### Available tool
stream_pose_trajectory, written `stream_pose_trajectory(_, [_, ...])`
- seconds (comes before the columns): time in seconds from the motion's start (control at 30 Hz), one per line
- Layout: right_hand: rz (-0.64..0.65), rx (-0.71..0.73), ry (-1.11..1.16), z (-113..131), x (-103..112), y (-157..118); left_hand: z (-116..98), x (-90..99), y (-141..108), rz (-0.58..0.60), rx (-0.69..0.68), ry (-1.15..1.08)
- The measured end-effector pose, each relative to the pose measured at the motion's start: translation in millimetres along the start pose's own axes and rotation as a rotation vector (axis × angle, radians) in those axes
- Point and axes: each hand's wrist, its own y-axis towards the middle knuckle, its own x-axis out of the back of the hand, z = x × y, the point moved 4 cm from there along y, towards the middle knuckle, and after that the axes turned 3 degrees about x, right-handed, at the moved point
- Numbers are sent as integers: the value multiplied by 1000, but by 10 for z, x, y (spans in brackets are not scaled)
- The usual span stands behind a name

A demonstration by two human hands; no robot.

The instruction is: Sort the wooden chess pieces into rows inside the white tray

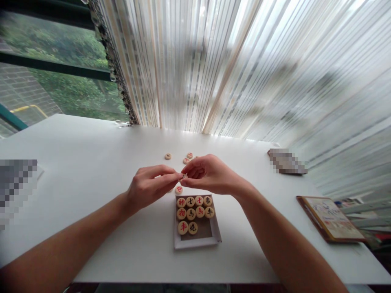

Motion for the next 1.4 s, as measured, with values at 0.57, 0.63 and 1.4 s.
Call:
stream_pose_trajectory(0.57, [-106, 58, -534, 3, -72, -750, -8, -97, 19, 68, 68, -58])
stream_pose_trajectory(0.63, [-102, 96, -570, -19, -164, -826, -11, -100, 16, 85, 77, -58])
stream_pose_trajectory(1.4, [-104, 213, -705, -240, -561, -983, -1, -117, -10, 103, 71, -48])
